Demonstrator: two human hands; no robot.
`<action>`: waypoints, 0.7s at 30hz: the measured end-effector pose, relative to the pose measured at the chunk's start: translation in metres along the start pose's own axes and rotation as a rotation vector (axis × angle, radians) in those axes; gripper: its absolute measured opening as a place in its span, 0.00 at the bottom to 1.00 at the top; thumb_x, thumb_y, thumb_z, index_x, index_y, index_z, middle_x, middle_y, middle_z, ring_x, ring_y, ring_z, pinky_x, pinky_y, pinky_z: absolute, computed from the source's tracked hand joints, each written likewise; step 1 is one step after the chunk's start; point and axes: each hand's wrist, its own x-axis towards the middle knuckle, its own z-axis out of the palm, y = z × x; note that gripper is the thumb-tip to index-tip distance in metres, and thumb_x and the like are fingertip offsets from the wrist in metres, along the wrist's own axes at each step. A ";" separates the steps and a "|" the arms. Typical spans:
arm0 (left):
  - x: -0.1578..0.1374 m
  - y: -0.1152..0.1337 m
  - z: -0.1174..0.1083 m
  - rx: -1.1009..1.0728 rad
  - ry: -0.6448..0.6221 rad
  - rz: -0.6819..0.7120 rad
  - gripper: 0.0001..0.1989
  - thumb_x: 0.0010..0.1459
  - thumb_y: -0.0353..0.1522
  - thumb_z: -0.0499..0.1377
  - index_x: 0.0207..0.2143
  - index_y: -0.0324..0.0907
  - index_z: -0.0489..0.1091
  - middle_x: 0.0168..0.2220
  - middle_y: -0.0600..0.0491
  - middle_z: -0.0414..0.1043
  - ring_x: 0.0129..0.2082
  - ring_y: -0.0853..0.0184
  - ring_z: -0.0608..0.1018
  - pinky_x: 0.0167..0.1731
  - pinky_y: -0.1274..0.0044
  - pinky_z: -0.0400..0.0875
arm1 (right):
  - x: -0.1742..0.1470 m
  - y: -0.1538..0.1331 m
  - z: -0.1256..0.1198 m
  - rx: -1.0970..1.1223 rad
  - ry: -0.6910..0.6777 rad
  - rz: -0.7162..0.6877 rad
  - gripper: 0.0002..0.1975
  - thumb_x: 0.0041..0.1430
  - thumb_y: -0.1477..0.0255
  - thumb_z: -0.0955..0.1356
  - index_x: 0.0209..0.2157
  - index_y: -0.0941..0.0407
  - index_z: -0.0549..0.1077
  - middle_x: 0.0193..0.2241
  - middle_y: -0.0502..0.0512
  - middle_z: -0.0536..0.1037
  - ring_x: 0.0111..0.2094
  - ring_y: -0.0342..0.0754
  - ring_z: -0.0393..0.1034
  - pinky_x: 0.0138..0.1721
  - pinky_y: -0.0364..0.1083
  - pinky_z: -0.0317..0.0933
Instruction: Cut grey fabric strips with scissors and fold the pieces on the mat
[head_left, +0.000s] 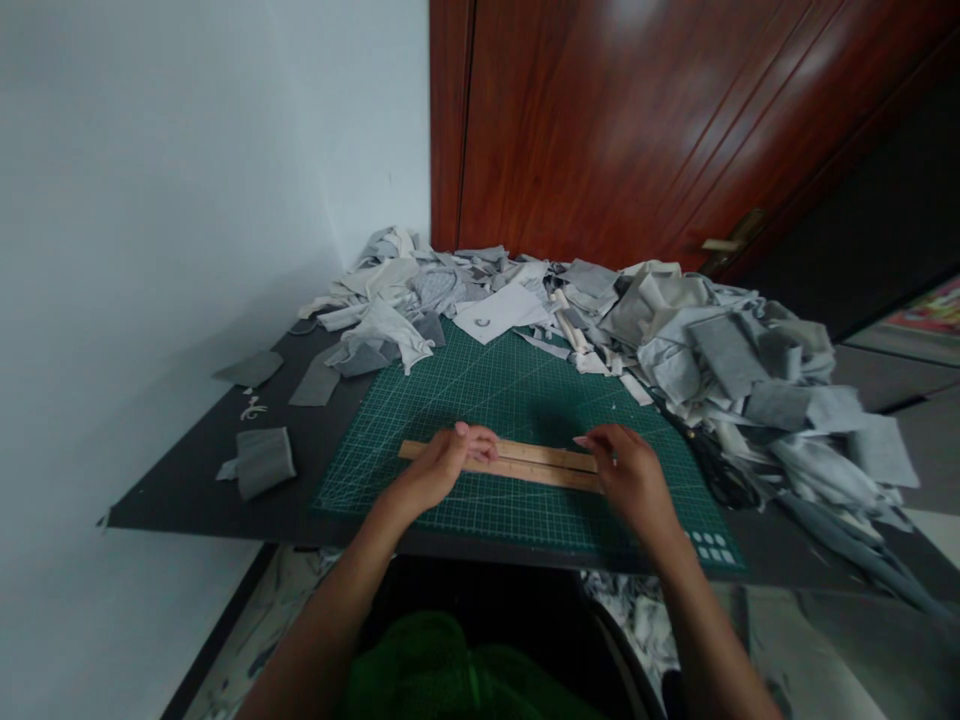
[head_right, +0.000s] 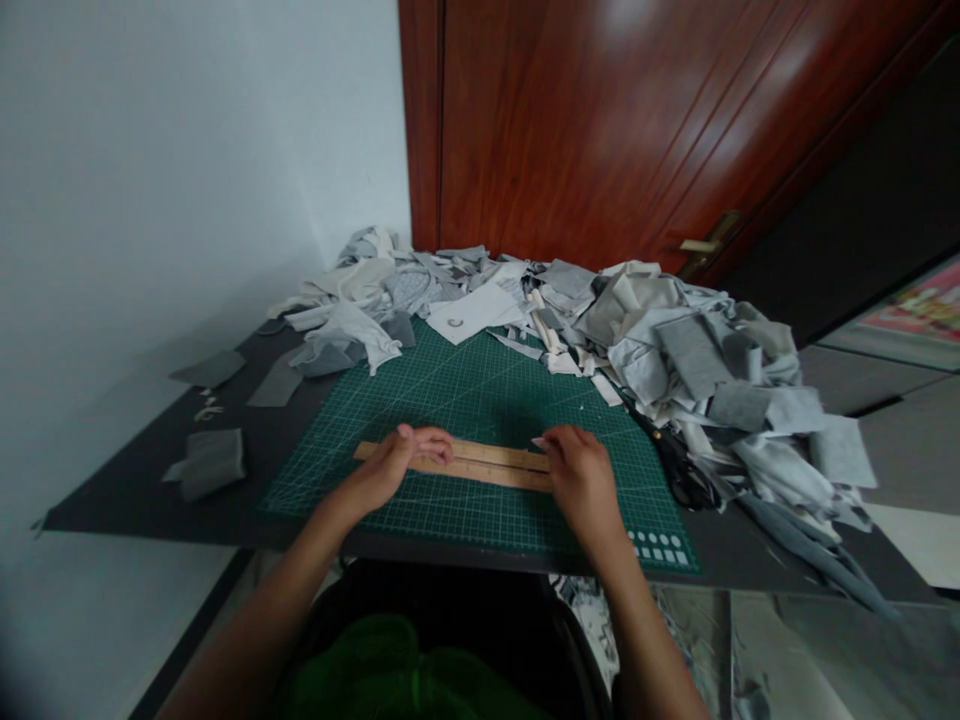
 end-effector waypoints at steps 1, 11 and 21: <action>0.000 0.001 0.001 0.028 0.020 0.007 0.45 0.64 0.65 0.35 0.46 0.39 0.76 0.40 0.44 0.81 0.43 0.56 0.81 0.52 0.64 0.72 | 0.008 0.011 -0.001 0.013 0.004 0.033 0.08 0.66 0.70 0.66 0.35 0.54 0.77 0.34 0.58 0.82 0.37 0.55 0.75 0.40 0.50 0.63; 0.001 0.008 0.005 0.596 0.126 0.282 0.10 0.62 0.32 0.62 0.46 0.45 0.77 0.47 0.49 0.78 0.48 0.59 0.77 0.51 0.66 0.73 | 0.012 0.053 -0.001 0.038 -0.135 0.024 0.15 0.61 0.66 0.72 0.48 0.56 0.78 0.49 0.64 0.80 0.47 0.57 0.76 0.48 0.53 0.66; 0.008 -0.003 -0.001 1.001 0.117 0.270 0.17 0.65 0.34 0.59 0.55 0.45 0.73 0.55 0.46 0.76 0.56 0.52 0.74 0.58 0.56 0.69 | -0.003 0.020 -0.021 -0.104 -0.482 0.039 0.17 0.55 0.76 0.76 0.46 0.53 0.76 0.47 0.58 0.75 0.51 0.60 0.68 0.52 0.56 0.59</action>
